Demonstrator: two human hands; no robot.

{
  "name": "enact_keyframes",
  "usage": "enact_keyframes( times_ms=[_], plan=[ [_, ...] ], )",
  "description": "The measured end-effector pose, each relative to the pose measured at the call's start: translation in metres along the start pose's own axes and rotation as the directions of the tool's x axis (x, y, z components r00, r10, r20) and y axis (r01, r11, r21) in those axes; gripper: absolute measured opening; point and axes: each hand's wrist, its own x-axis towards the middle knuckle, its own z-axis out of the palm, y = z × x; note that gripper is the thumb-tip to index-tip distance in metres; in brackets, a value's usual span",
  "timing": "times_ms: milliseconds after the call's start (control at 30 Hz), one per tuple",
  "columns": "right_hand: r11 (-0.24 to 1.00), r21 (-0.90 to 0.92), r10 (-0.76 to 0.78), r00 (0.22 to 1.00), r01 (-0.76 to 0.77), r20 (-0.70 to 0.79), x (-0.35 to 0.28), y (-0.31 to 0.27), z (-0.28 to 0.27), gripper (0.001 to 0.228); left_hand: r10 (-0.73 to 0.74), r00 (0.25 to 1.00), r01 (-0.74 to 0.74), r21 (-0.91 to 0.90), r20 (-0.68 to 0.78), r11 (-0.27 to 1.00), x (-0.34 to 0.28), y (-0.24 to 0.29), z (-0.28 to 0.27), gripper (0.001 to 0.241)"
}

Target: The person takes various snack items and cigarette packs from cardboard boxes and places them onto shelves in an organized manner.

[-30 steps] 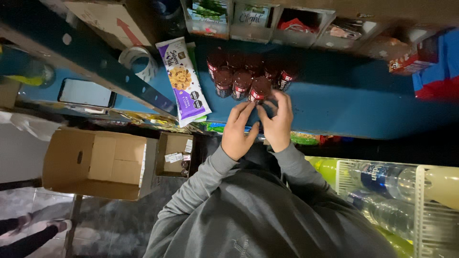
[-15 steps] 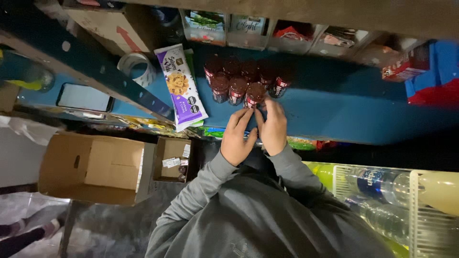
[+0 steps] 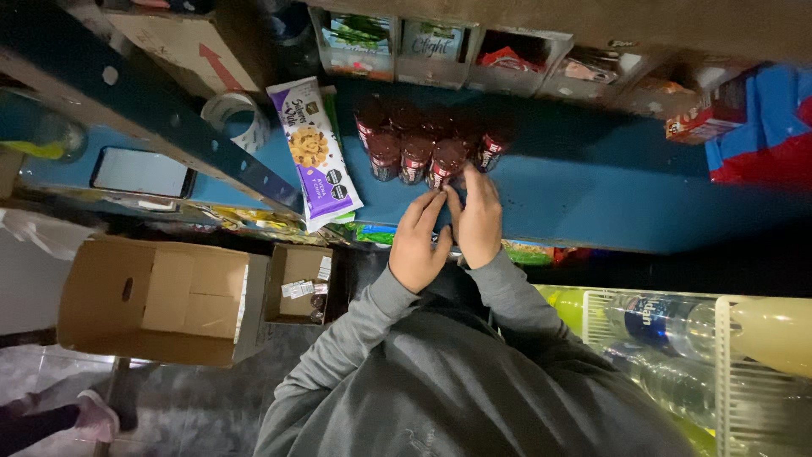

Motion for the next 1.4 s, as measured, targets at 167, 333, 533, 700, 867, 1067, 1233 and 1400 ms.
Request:
enact_keyframes(
  times_ms=[167, 333, 533, 700, 867, 1067, 1233, 1400],
  plan=[
    [0.996, 0.079, 0.041, 0.999, -0.039, -0.025, -0.011, 0.008, 0.004, 0.049, 0.001, 1.000, -0.001, 0.010, 0.003, 1.000, -0.007, -0.014, 0.007, 0.063],
    [0.995, 0.058, 0.077, 0.997, -0.078, 0.014, -0.017, 0.018, 0.013, 0.041, -0.004, 1.000, 0.004, 0.020, -0.009, 1.000, -0.006, -0.010, 0.008, 0.059],
    [0.998, 0.008, 0.054, 0.998, -0.054, 0.014, -0.016, 0.020, 0.020, 0.045, 0.005, 1.000, -0.006, 0.044, 0.024, 0.999, -0.013, -0.020, 0.013, 0.059],
    [0.997, -0.032, 0.068, 0.997, -0.067, 0.032, -0.018, 0.026, 0.026, 0.047, 0.014, 1.000, -0.014, 0.028, 0.020, 1.000, -0.012, -0.021, 0.012, 0.053],
    [0.997, -0.024, 0.079, 0.996, -0.078, 0.051, -0.013, 0.016, 0.022, 0.048, 0.031, 0.999, -0.032, 0.058, 0.023, 0.998, -0.012, -0.022, 0.013, 0.055],
    [0.997, -0.014, 0.074, 0.996, -0.073, 0.042, -0.012, 0.017, 0.022, 0.052, 0.051, 0.999, -0.051, 0.066, 0.008, 0.997, -0.014, -0.022, 0.015, 0.058],
    [0.996, 0.064, 0.060, 0.998, -0.062, 0.026, -0.014, 0.008, 0.006, 0.055, 0.026, 1.000, -0.026, -0.010, -0.016, 1.000, -0.017, -0.026, 0.002, 0.060],
    [0.998, 0.018, 0.058, 0.998, -0.058, 0.014, -0.016, -0.003, 0.002, 0.064, 0.024, 0.994, -0.026, -0.019, -0.103, 0.999, -0.018, -0.032, -0.001, 0.060]
  ],
)
